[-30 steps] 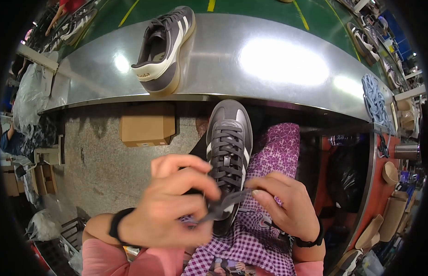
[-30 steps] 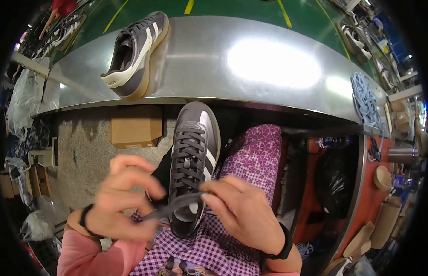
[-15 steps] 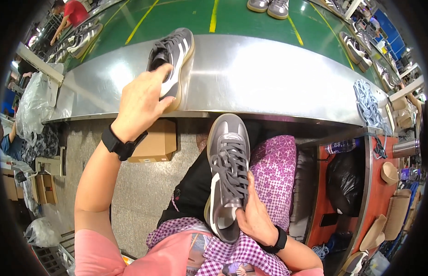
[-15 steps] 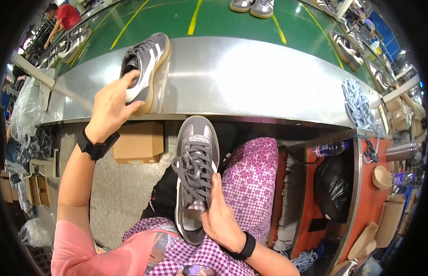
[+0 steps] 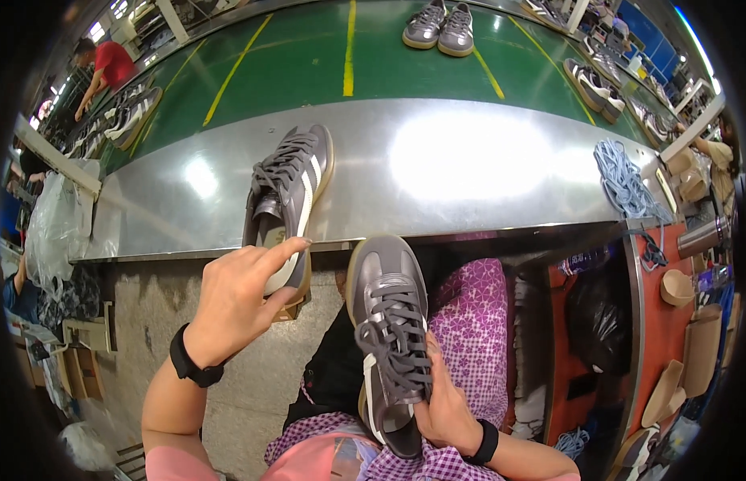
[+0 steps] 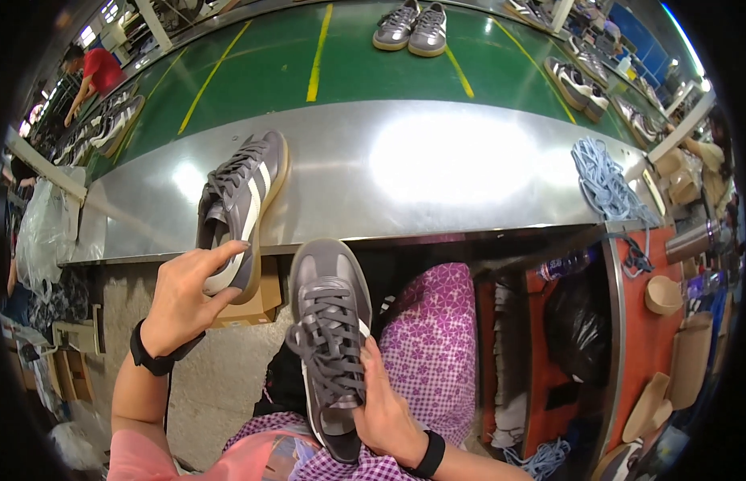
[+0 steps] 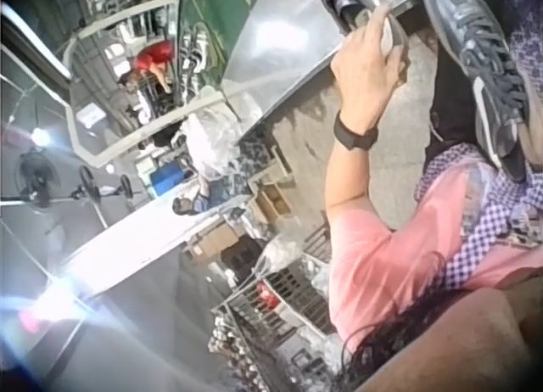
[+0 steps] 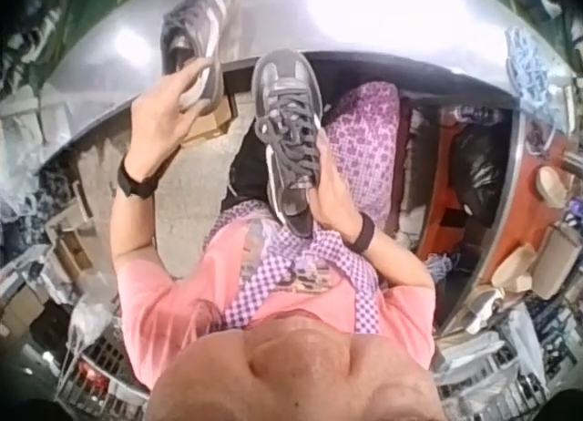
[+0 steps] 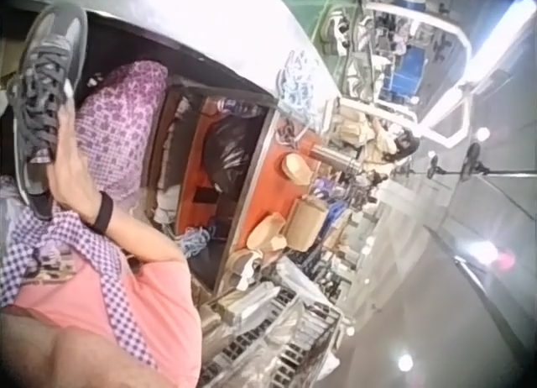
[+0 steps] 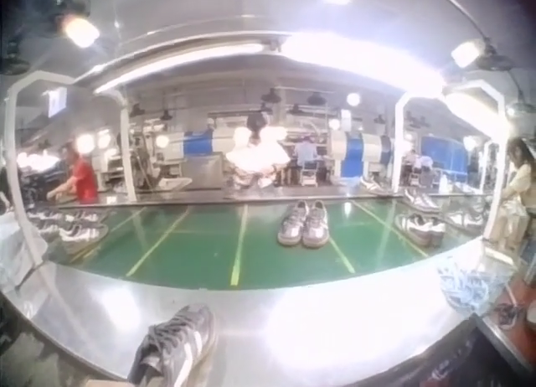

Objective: The recorder is lacing gray and white athletic shoes on a factory production line.

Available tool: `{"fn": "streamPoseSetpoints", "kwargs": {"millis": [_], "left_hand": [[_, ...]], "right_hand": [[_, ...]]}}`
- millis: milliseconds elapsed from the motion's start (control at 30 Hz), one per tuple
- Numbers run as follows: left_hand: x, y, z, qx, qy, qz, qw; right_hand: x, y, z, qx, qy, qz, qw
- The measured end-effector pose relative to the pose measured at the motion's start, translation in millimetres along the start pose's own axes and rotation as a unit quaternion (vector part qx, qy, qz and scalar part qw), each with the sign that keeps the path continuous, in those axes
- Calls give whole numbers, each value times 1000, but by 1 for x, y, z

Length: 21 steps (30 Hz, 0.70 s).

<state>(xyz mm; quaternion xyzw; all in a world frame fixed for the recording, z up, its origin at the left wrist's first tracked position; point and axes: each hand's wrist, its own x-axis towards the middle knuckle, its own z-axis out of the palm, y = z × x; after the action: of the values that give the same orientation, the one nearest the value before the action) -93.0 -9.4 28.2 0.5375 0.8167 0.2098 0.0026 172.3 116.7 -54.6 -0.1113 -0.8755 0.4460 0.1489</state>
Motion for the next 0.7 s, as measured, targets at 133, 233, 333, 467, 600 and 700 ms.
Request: {"fn": "streamPoseSetpoints", "kwargs": {"millis": [133,233,333,467,600,700], "left_hand": [[7,0,0,-14,-12,21,1000],[7,3,0,-9,-27,-13,1000],[8,8,-2,8,-11,0,1000],[16,17,-5,22,-44,-10,999],[18,8,0,132,-55,26,989],[24,-13,2,53,-62,14,997]], "right_hand": [[18,-1,-9,36,37,17,999],[65,3,-22,12,91,-8,996],[115,9,-25,-9,136,-49,990],[159,-1,-5,56,46,-10,997],[183,17,-46,59,-10,41,997],[193,96,-90,-267,110,-13,957]]}}
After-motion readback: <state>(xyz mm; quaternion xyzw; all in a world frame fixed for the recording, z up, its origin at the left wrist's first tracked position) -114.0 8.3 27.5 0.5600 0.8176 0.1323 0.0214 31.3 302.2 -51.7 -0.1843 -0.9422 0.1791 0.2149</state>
